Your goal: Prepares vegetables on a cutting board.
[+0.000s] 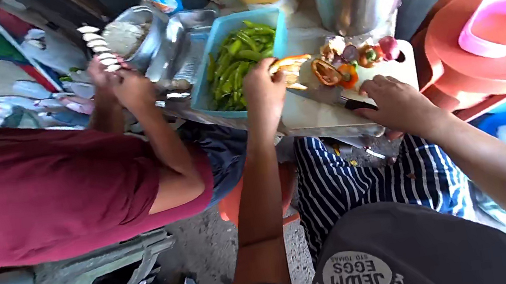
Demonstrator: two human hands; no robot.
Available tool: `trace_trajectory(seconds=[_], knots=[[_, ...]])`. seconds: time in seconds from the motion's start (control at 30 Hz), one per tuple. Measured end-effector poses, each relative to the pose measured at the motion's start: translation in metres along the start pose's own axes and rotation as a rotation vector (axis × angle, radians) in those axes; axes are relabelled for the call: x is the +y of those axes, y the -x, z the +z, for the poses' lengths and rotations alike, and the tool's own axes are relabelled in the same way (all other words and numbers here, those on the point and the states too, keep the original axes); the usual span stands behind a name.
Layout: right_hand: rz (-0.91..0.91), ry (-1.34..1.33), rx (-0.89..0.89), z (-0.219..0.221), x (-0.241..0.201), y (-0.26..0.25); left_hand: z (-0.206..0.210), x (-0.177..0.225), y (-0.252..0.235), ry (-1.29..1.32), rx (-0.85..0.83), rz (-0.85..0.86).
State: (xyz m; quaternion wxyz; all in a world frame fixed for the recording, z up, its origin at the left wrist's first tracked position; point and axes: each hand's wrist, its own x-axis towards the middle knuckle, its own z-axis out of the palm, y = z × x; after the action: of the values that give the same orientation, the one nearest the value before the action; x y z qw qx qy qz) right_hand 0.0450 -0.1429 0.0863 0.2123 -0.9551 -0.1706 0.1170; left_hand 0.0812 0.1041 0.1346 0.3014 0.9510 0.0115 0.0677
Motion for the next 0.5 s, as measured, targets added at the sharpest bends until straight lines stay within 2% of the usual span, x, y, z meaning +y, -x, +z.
trace_trajectory(seconds=[0.2,0.3,0.4,0.5], knots=[[-0.013,0.053,-0.011,0.007,-0.015,-0.006,0.0,0.006,0.019,-0.208,-0.002,-0.05],[0.087,-0.125,-0.059,-0.007,-0.015,-0.008,0.002,0.007,0.023,-0.241,-0.017,-0.057],[0.101,-0.381,-0.008,-0.011,0.0,-0.01,0.013,0.008,0.024,-0.25,-0.026,-0.025],[0.083,-0.393,-0.049,-0.009,0.001,-0.008,0.032,0.01,0.024,-0.227,-0.048,0.005]])
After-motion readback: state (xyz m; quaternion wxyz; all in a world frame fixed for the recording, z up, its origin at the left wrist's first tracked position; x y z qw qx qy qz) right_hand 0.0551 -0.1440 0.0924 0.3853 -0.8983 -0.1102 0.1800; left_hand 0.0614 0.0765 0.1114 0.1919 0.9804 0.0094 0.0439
